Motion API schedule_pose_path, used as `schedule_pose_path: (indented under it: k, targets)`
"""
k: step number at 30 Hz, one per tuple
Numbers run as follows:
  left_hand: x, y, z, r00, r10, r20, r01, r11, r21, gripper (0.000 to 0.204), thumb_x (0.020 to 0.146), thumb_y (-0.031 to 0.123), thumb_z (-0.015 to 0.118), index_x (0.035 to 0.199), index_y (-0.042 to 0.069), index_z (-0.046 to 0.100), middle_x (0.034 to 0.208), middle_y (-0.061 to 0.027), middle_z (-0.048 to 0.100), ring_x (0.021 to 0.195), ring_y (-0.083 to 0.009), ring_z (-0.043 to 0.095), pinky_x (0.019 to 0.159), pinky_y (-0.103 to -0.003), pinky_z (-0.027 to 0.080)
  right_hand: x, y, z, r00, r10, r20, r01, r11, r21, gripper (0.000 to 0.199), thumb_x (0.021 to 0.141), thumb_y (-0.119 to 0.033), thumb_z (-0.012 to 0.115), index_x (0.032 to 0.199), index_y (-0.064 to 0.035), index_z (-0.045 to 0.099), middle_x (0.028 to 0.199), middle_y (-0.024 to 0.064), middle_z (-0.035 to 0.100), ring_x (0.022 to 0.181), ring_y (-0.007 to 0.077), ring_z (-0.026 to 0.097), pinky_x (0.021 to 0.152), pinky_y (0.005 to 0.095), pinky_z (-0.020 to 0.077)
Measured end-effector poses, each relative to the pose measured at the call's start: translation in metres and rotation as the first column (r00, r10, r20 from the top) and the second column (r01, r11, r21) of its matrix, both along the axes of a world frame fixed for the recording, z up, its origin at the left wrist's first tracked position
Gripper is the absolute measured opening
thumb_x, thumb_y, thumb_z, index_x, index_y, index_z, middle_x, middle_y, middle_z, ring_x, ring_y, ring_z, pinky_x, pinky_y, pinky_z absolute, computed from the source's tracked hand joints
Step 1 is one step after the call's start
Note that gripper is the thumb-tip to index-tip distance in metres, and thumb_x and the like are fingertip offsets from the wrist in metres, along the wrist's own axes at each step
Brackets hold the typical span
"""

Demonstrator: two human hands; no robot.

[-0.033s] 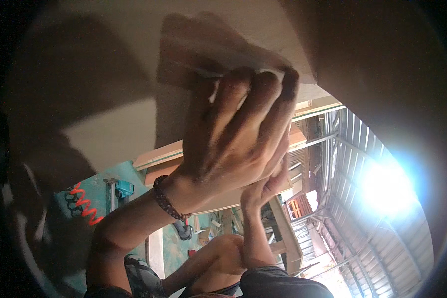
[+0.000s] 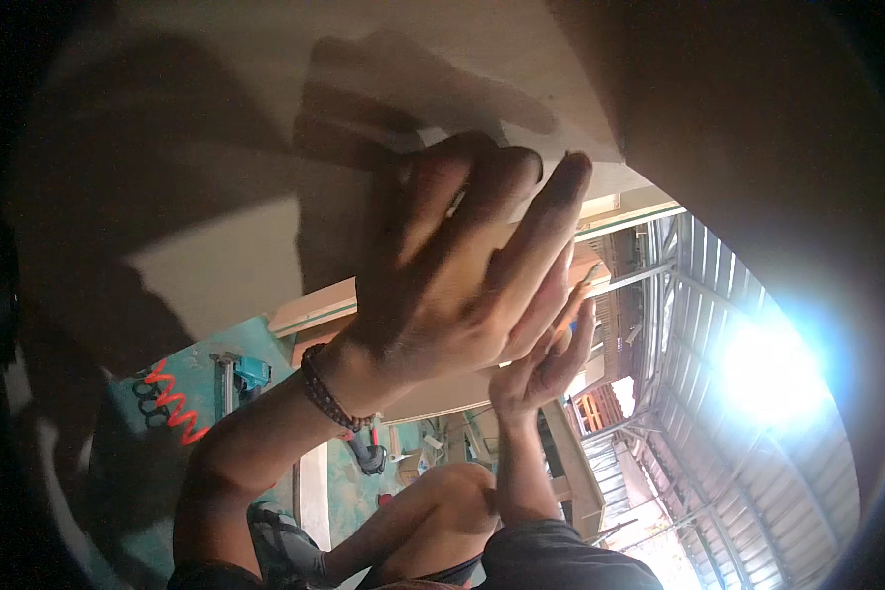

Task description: The person uses a utility knife to trim edges of a wooden panel and then uses a bar clamp and a nail gun to assemble furniture components.

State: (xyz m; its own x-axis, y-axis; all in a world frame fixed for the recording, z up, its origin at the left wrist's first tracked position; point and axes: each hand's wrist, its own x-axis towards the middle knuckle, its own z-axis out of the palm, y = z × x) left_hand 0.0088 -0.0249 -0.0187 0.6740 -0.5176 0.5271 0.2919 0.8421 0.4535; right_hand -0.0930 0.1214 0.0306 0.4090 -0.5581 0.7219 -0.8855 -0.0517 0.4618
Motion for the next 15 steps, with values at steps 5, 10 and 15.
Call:
schedule_pose_path:
  k: [5,10,15]
  targets:
    - [-0.009,0.011,0.002,0.960,-0.214,-0.182,0.178,0.965,-0.194,0.045,0.088,0.017,0.064,0.127,-0.003,0.062,0.111,-0.0171,0.064,0.099,-0.0245,0.060,0.086,-0.042,0.049,0.063,-0.050,0.055,0.932,-0.093,-0.349,0.148,0.980,0.135,0.046,0.101,-0.014,0.053,0.140,0.0096,0.047,0.133,0.0248,0.059,0.111,0.0306,0.067,0.087,0.0353,0.0559]
    - [-0.012,0.011,0.015,0.981,-0.157,-0.110,0.146,0.983,-0.108,0.060,0.091,0.033,0.061,0.142,0.003,0.051,0.139,-0.0124,0.055,0.123,-0.0278,0.051,0.098,-0.053,0.039,0.087,-0.070,0.078,0.917,-0.219,-0.333,0.293,0.937,0.191,0.044,0.097,-0.013,0.059,0.137,0.0041,0.054,0.119,0.0230,0.068,0.104,0.0293,0.071,0.083,0.0361,0.0559]
    - [-0.014,0.010,0.018,0.972,-0.217,-0.088,0.204,0.969,-0.136,0.058,0.094,0.034,0.060,0.143,0.004,0.050,0.141,-0.0138,0.055,0.131,-0.0301,0.047,0.102,-0.053,0.036,0.080,-0.074,0.081,0.914,-0.123,-0.387,0.198,0.967,0.161,0.047,0.095,-0.013,0.062,0.139,-0.0006,0.055,0.107,0.0244,0.070,0.094,0.0233,0.072,0.077,0.0340,0.0544]
